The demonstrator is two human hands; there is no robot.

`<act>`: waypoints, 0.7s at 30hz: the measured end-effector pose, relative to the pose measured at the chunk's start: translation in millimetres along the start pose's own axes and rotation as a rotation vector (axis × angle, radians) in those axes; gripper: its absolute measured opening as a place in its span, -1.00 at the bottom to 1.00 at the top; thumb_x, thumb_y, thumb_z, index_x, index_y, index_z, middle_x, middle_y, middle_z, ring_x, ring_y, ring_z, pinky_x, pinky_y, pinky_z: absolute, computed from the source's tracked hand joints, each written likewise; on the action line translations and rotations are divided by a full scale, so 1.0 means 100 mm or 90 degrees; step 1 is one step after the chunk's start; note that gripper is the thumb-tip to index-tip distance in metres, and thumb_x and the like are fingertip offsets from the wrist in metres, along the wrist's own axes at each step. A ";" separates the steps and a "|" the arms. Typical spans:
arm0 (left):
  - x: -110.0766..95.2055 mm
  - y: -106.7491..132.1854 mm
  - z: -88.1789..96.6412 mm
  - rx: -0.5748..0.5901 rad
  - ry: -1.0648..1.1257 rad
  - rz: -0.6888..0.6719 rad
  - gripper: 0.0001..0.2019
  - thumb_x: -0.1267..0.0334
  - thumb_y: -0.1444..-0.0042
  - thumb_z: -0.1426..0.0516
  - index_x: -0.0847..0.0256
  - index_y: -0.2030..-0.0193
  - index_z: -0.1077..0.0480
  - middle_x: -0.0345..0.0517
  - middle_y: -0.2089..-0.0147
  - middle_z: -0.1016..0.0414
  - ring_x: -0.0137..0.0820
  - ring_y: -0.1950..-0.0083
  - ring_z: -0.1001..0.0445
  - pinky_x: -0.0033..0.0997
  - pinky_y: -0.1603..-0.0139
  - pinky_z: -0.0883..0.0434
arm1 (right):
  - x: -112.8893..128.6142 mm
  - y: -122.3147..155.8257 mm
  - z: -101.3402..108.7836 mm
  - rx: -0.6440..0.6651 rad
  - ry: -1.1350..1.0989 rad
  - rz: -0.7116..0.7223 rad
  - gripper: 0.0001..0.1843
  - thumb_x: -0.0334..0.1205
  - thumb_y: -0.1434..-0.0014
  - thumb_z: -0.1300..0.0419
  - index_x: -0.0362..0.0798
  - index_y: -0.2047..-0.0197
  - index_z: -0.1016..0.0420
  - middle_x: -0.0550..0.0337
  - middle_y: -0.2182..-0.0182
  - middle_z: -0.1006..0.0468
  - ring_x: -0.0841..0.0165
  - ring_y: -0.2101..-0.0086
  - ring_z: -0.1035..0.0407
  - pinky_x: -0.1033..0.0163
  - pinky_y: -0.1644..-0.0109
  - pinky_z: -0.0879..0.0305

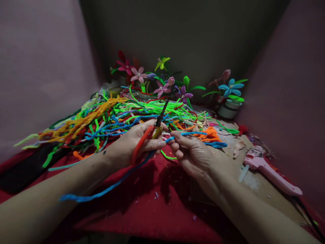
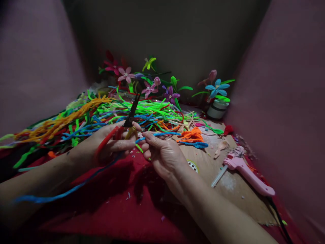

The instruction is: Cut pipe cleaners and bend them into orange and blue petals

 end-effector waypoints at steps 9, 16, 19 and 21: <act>0.16 -0.06 0.09 0.032 0.001 0.041 -0.63 0.22 0.06 -0.25 0.16 0.09 -0.31 -0.30 0.44 -0.26 -0.62 0.57 -0.18 -0.60 0.59 -0.15 | 0.05 -0.09 0.13 0.007 0.006 0.030 -0.93 -0.39 0.04 -0.28 -0.16 0.51 -0.49 0.21 0.64 -0.50 0.54 0.65 -0.35 0.53 0.64 -0.28; 0.22 -0.11 0.06 0.046 0.047 0.070 -0.68 0.25 0.09 -0.25 0.22 0.18 -0.32 -0.22 0.38 -0.35 -0.60 0.55 -0.24 -0.59 0.61 -0.16 | -0.01 -0.07 0.10 0.023 0.026 0.006 -0.84 -0.28 0.04 -0.32 -0.21 0.43 -0.49 0.05 0.47 -0.59 0.33 0.48 -0.50 0.27 0.39 -0.48; 0.23 -0.11 0.14 -0.003 0.022 0.090 -0.70 0.28 0.10 -0.24 0.19 0.21 -0.28 -0.29 0.47 -0.33 -0.60 0.60 -0.20 -0.60 0.65 -0.12 | 0.06 -0.06 0.04 0.040 0.023 0.051 -0.82 -0.24 0.04 -0.33 -0.18 0.41 -0.48 0.04 0.44 -0.60 0.28 0.42 -0.52 0.15 0.27 -0.49; 0.17 -0.11 0.26 -0.064 0.002 0.071 -0.64 0.37 0.14 -0.25 0.14 0.18 -0.25 -0.36 0.51 -0.30 -0.61 0.62 -0.19 -0.62 0.64 -0.13 | 0.15 -0.05 0.04 0.029 0.029 0.095 -0.81 -0.23 0.04 -0.33 -0.17 0.42 -0.47 0.03 0.44 -0.60 0.26 0.39 -0.53 0.14 0.23 -0.49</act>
Point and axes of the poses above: each hand's wrist, its own y-axis away from the middle knuckle, its own z-axis out of the back of the hand, x = y × z, the point moved 8 cm from there along -y, towards the middle knuckle
